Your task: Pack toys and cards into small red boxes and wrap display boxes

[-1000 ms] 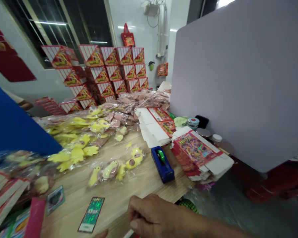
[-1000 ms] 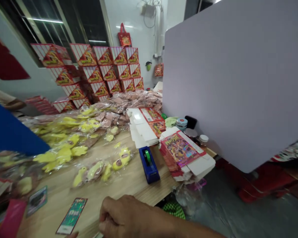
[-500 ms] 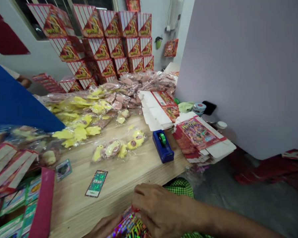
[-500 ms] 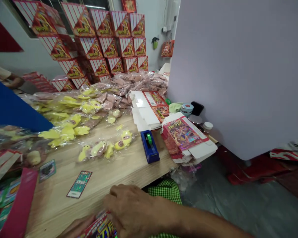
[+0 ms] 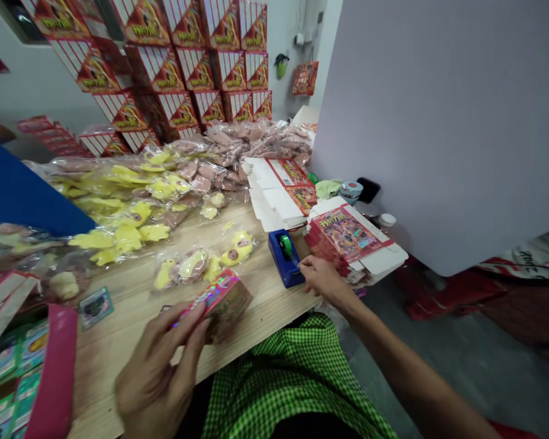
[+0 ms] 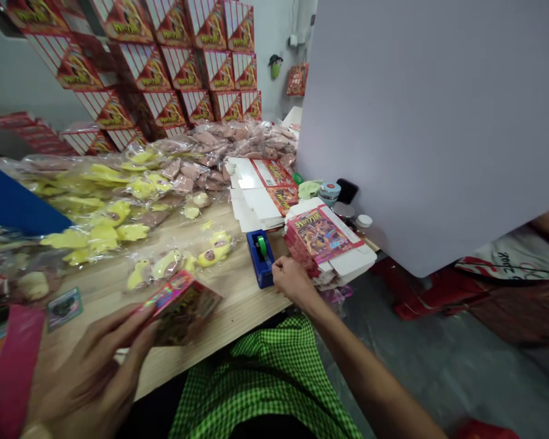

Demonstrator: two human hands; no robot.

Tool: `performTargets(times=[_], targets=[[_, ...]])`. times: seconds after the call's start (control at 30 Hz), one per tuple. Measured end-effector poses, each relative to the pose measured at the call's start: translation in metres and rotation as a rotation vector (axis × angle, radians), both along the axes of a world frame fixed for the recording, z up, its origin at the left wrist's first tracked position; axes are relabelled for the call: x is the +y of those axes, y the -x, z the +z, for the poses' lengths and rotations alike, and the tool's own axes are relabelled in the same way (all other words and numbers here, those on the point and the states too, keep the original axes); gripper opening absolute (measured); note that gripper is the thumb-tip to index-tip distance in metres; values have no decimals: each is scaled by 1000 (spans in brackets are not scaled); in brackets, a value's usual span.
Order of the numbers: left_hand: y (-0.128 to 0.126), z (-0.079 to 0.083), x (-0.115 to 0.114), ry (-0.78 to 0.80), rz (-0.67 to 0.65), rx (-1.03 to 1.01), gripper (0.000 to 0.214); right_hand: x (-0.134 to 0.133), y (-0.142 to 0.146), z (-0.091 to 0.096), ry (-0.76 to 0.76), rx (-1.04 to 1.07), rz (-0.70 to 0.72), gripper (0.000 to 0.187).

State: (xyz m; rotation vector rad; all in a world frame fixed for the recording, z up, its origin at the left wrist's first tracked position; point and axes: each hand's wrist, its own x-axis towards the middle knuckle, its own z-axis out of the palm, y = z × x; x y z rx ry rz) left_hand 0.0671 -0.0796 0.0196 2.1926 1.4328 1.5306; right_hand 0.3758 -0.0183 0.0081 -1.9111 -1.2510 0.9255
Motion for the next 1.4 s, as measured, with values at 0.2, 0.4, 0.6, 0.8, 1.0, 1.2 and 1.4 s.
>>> performTargets(times=[0.2, 0.4, 0.6, 0.8, 1.0, 1.2, 1.4], targets=[[-32, -18, 12, -150, -103, 134, 38, -8, 2, -12, -93, 132, 10, 14], [-39, -7, 17, -209, -115, 217, 28, -27, 1, -40, -191, 88, -34, 26], [-45, -5, 15, -178, -147, 223, 29, -53, 14, -11, -364, -1, 14, 19], [-45, -5, 12, -205, -156, 249, 27, -61, 66, 29, -335, 477, 411, 23], [-47, -5, 11, -231, -150, 208, 28, -46, 95, 27, -233, 685, 467, 69], [-47, -4, 15, -206, -177, 228, 29, -41, 95, 24, -198, 664, 452, 72], [-43, 12, 19, -14, -298, 145, 23, -46, 97, 15, -257, 746, 418, 81]])
